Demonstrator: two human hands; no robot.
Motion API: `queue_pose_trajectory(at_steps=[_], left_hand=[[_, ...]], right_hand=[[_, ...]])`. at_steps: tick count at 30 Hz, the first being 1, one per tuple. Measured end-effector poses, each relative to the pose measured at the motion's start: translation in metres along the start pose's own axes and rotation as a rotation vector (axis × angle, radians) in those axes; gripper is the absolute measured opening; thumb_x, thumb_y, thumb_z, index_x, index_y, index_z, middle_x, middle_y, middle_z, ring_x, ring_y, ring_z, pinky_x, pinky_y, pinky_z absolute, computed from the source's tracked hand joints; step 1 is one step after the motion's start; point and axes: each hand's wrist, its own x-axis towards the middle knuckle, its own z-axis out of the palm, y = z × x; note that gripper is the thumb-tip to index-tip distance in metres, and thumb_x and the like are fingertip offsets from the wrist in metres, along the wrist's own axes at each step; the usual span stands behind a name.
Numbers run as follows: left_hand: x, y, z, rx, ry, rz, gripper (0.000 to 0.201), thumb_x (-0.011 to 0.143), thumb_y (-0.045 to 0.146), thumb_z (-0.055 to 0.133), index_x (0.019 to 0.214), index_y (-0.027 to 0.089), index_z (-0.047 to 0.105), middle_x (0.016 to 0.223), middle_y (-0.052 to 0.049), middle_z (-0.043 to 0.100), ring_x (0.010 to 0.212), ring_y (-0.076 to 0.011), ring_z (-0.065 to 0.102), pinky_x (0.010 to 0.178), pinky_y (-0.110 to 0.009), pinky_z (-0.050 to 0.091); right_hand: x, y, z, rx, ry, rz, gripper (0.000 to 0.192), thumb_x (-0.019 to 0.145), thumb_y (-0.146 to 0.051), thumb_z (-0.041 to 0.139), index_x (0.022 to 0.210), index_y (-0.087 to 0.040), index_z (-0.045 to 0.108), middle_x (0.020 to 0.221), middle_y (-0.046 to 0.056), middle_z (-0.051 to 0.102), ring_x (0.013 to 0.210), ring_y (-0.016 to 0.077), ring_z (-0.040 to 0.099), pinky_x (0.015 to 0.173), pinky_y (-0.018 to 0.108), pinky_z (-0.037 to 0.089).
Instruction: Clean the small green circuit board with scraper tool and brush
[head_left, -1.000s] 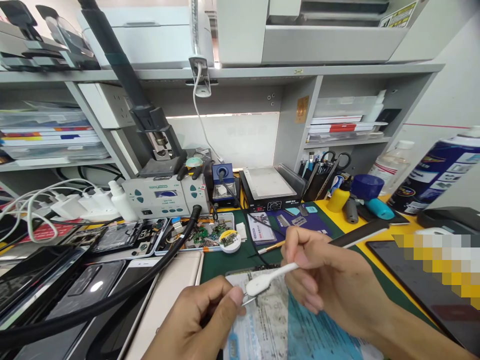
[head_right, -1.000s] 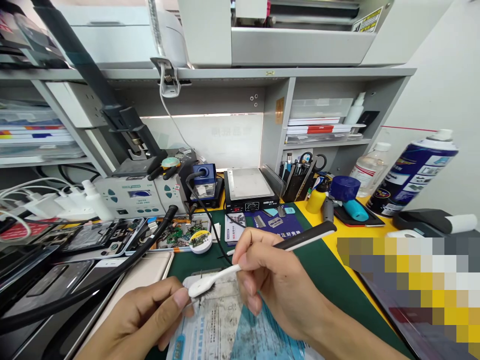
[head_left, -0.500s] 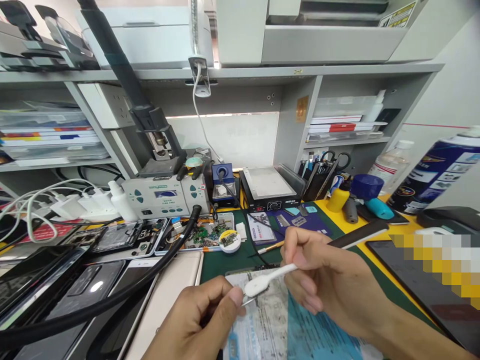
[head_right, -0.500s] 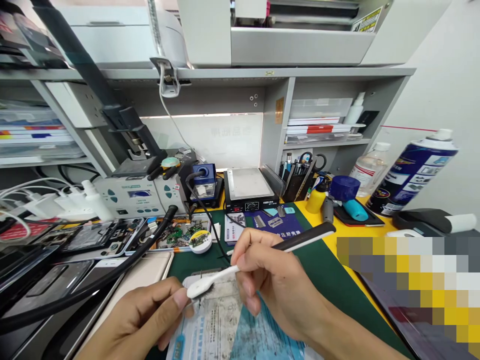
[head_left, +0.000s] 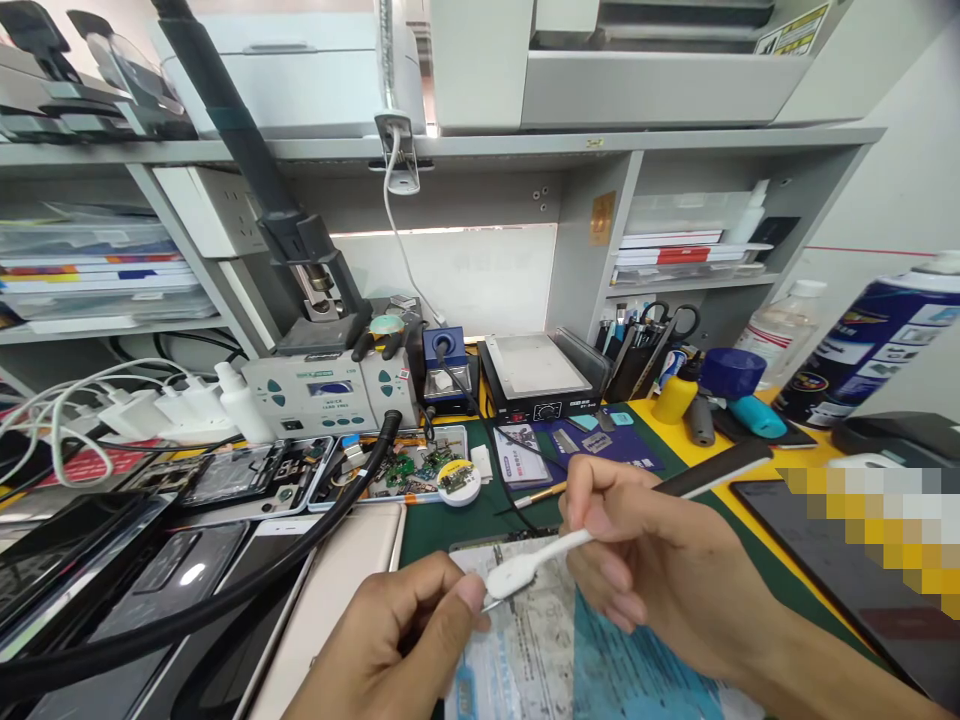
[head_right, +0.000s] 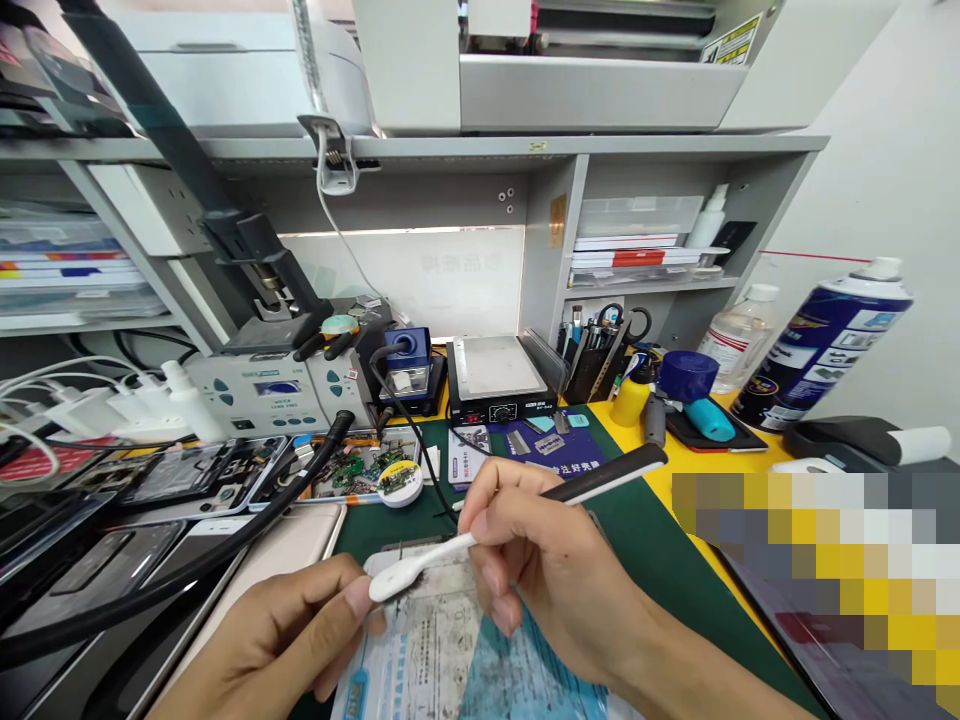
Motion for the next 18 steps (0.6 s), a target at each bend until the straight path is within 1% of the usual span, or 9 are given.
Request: queue_pose_trajectory(at_steps=[4, 8, 14, 18], left_hand=[[0.0005, 0.0009, 0.0006, -0.014, 0.005, -0.006, 0.066, 0.091, 0.082, 0.037, 0.077, 0.020, 0.056, 0.064, 0.002, 0.039, 0.064, -0.0158, 0.038, 0.056, -0.025, 0.024], [0.0000, 0.0008, 0.0013, -0.042, 0.045, 0.002, 0.066, 0.089, 0.082, 0.041, 0.073, 0.020, 0.055, 0.063, 0.002, 0.039, 0.063, -0.0155, 0.037, 0.055, -0.024, 0.023], [-0.0007, 0.0011, 0.0004, -0.035, 0.003, -0.015, 0.066, 0.090, 0.082, 0.037, 0.076, 0.020, 0.054, 0.063, 0.003, 0.036, 0.063, -0.0153, 0.036, 0.056, -0.025, 0.023], [0.0003, 0.0007, -0.0003, -0.028, 0.000, -0.011, 0.066, 0.090, 0.083, 0.037, 0.072, 0.020, 0.050, 0.064, 0.002, 0.037, 0.064, -0.0154, 0.036, 0.057, -0.025, 0.023]], right_hand=[[-0.0001, -0.0007, 0.0013, 0.013, 0.010, -0.003, 0.010, 0.070, -0.022, 0.066, 0.064, -0.017, 0.059, 0.041, -0.004, 0.048, 0.033, 0.0065, 0.040, 0.038, 0.019, 0.034], [0.0002, -0.0001, 0.0015, 0.003, 0.012, 0.017, 0.011, 0.070, -0.022, 0.066, 0.064, -0.017, 0.059, 0.042, -0.004, 0.050, 0.033, 0.0064, 0.041, 0.039, 0.019, 0.031], [-0.0009, -0.0002, -0.0005, 0.001, 0.003, 0.025, 0.011, 0.072, -0.021, 0.066, 0.064, -0.017, 0.059, 0.043, -0.003, 0.050, 0.034, 0.0051, 0.039, 0.041, 0.019, 0.028], [-0.0005, 0.0003, -0.0004, -0.005, 0.004, 0.019, 0.011, 0.072, -0.022, 0.066, 0.065, -0.017, 0.059, 0.043, -0.004, 0.050, 0.034, 0.0048, 0.038, 0.042, 0.020, 0.025]])
